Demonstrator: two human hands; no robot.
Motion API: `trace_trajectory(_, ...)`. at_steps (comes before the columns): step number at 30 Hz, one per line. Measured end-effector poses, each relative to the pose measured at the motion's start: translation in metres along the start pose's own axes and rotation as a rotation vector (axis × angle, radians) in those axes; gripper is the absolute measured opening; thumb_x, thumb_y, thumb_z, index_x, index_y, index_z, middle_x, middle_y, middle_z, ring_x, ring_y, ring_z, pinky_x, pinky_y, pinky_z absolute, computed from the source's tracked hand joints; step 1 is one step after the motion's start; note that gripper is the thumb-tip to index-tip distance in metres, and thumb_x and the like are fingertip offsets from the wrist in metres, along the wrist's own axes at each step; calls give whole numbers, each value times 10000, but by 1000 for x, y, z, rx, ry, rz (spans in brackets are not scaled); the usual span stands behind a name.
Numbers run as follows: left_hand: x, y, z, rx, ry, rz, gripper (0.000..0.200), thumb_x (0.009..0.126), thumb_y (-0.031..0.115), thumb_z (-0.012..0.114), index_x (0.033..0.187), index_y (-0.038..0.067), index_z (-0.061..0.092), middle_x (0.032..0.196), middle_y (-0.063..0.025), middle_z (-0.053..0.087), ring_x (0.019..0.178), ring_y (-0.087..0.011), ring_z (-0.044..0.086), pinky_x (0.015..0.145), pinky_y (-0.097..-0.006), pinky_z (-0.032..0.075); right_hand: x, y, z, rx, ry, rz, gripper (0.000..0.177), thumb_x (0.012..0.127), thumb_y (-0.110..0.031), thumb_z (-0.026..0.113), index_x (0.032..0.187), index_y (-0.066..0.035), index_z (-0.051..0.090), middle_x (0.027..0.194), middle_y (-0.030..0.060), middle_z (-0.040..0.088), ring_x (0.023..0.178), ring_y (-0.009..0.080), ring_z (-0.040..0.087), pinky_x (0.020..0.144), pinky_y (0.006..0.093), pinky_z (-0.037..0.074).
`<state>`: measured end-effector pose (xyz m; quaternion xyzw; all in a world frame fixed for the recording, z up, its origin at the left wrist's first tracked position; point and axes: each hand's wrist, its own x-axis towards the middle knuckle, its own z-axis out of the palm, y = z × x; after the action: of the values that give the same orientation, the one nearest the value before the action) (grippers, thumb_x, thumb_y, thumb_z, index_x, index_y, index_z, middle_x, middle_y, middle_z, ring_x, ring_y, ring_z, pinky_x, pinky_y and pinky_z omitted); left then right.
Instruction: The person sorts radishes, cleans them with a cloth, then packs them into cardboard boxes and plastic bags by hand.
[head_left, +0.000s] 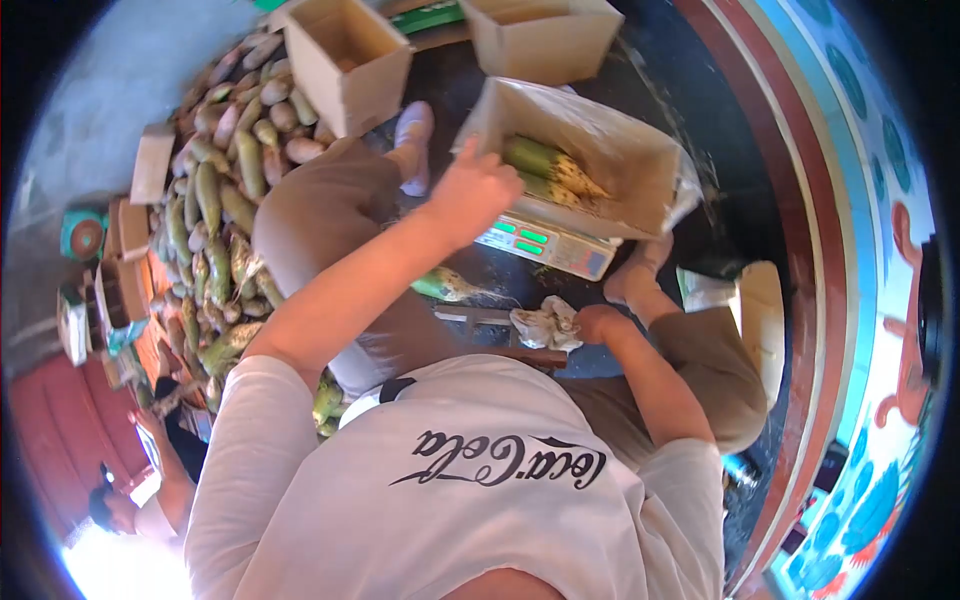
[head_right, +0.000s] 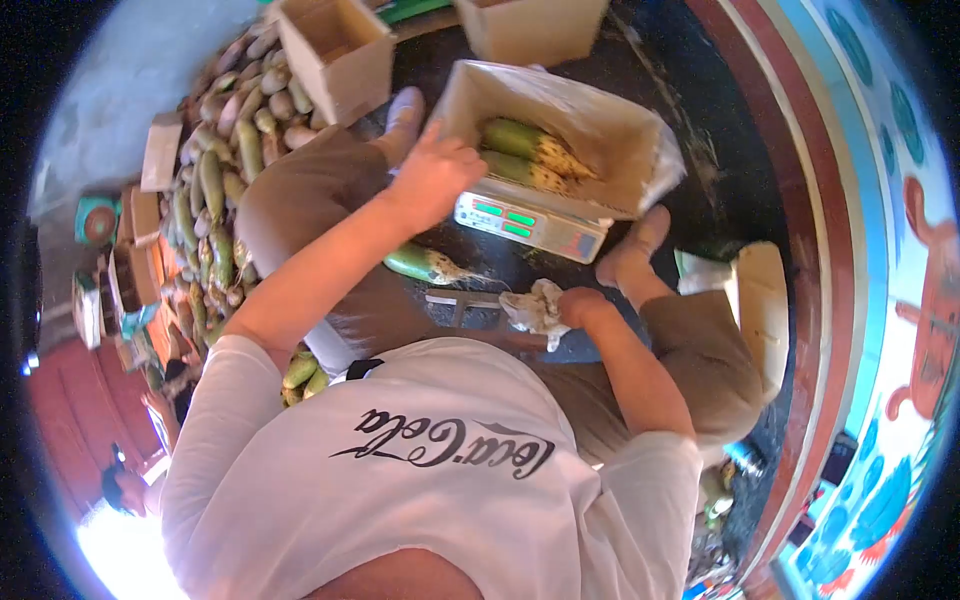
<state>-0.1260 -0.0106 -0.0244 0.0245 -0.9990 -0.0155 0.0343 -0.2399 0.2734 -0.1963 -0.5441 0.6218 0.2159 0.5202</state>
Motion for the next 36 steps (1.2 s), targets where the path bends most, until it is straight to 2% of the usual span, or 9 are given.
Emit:
trace_trajectory(3,-13,9,-19,-21,115,-111,304,690,117,616,994,110,619,887,-51,591,947,-235,557,952,-500,348,-30,-19,-30,24,303,69,313,783,-315,592,974,-70,639,969,158,635,916,333,598,804,421,477)
trace_trajectory(6,-45,-1,-86,-264,392,-270,387,668,118,693,1045,85,610,1015,-81,601,1023,-254,543,953,-446,369,-60,-35,-58,166,645,-124,232,791,-258,606,912,-62,634,892,172,627,848,357,596,750,439,473)
trace_trajectory(10,-149,-44,-139,-247,711,-546,325,715,79,675,1032,47,611,1033,-114,611,984,-303,568,871,-364,445,-97,-68,-91,179,705,-45,177,793,-173,610,888,-23,603,883,180,610,880,360,574,738,449,443)
trace_trajectory(15,-357,-74,-100,0,453,-1253,269,760,173,649,981,26,604,943,-173,622,878,-344,594,768,-399,476,-89,-56,-83,127,627,-37,164,794,-151,612,892,-20,604,845,176,617,854,356,580,718,439,443)
trace_trajectory(22,-565,50,24,-251,-346,-1978,329,754,270,620,1047,119,616,975,-167,632,902,-333,603,794,-431,481,-74,-57,-82,-7,646,-4,206,797,-184,595,884,3,589,845,225,608,831,406,580,720,456,456)
trace_trajectory(25,-572,106,56,-333,-495,-2038,378,741,242,631,1104,144,596,1087,-137,599,1026,-290,563,862,-412,455,-68,-58,-83,-74,608,15,206,792,-178,573,886,3,600,880,211,607,849,386,579,746,442,457)
trace_trajectory(28,-560,121,74,-161,-439,-1946,452,723,212,646,1164,164,555,1186,-103,530,1145,-270,475,932,-409,400,-63,-57,-83,-120,594,1,211,786,-171,560,894,4,611,894,200,613,852,376,584,761,435,461)
trace_trajectory(32,-561,87,106,11,-439,-1761,581,722,147,660,1263,152,447,1270,-89,459,1249,-282,367,1032,-439,292,-66,-72,-93,-161,577,72,220,784,-169,560,922,-5,613,866,213,624,819,397,597,741,454,471)
trace_trajectory(36,-566,43,144,98,-732,-1477,612,732,150,642,1300,170,416,1293,-57,445,1288,-253,326,1056,-503,231,-70,-73,-93,-143,622,50,202,780,-161,573,922,-19,599,841,220,623,791,402,603,710,469,467)
